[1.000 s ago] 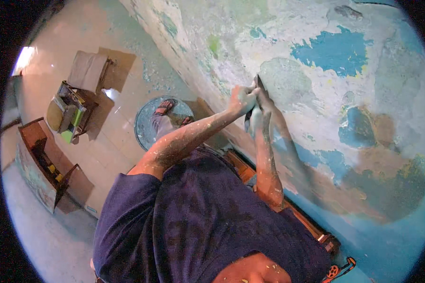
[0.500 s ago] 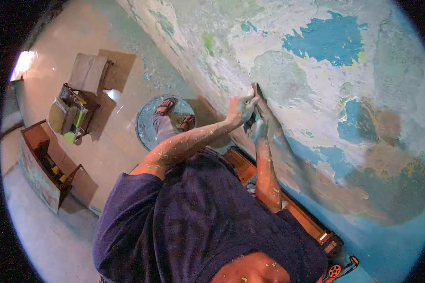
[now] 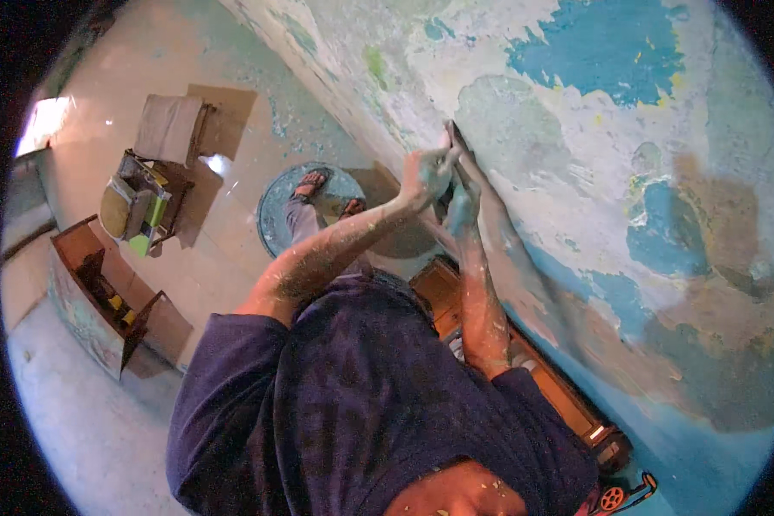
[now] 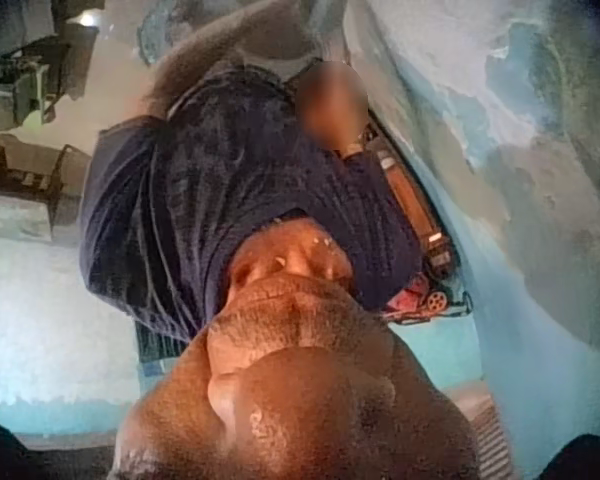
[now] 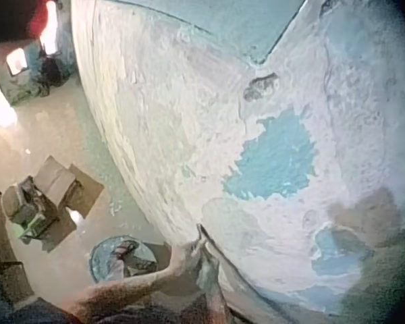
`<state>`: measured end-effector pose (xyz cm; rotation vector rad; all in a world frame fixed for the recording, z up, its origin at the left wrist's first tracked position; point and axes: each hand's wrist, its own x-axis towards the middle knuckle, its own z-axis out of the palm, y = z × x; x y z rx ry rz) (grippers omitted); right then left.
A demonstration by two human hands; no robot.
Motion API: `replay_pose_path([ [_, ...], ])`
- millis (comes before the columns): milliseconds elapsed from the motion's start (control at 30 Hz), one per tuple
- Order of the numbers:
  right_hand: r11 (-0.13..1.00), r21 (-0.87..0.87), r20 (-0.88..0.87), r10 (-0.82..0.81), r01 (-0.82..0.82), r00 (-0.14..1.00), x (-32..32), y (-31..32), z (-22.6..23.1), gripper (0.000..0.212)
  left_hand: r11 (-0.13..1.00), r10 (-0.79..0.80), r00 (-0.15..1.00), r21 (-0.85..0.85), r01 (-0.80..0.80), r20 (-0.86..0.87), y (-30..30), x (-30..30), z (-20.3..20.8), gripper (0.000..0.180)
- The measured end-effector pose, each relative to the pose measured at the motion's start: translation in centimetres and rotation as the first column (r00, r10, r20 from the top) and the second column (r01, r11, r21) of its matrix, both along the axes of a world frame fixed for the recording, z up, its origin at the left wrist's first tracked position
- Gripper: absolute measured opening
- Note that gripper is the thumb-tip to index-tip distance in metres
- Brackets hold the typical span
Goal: The person scrapes a ceiling with a metal scraper to remove old paint or plaster.
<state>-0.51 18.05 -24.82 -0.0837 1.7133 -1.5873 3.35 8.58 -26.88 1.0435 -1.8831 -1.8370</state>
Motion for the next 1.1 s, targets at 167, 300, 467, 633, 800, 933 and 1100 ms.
replay_pose_path([
  [167, 0.983, -0.004, -0.075, -0.186, 0.186, 0.98, 0.9, 0.7, 1.0, 0.026, 0.984, -0.016, 0.999, -0.178, 0.008, -0.041, 2.5, 0.5, 0.9, 0.038],
  [300, 0.998, -0.055, -0.108, -0.007, 0.001, 0.994, 1.1, -0.1, -1.2, 0.03, 0.993, 0.122, 0.986, 0.023, -0.12, -0.114, 2.2, -1.0, -6.2, 0.032],
  [467, 0.938, 0.326, 0.017, -0.132, 0.119, 0.991, 0.5, -4.8, 7.5, 0.036, 0.986, -0.011, 0.998, -0.167, 0.001, -0.055, 0.6, 0.3, 1.0, 0.036],
  [633, 0.974, 0.201, -0.01, -0.108, 0.107, 0.994, 1.3, -1.6, 5.3, 0.03, 0.991, -0.087, 0.996, -0.106, 0.086, -0.006, 0.4, 0.8, 0.7, 0.037],
  [800, 0.993, -0.114, -0.117, -0.053, 0.039, 0.992, 1.1, -0.8, 3.1, 0.028, 0.999, 0.028, 0.989, -0.033, -0.033, -0.144, 0.1, 0.3, 1.4, 0.037],
  [933, 0.99, -0.036, 0.05, -0.135, 0.137, 0.99, 2.0, -0.2, 4.8, 0.032, 0.987, -0.047, 0.984, -0.158, 0.02, -0.173, 1.0, 1.4, 1.8, 0.034],
  [1100, 0.984, -0.128, 0.27, 0.154, -0.123, 0.951, 0.0, -2.5, 5.8, 0.039, 1.0, 0.015, 1.0, -0.02, -0.015, -0.006, -1.9, -0.1, -0.3, 0.041],
])
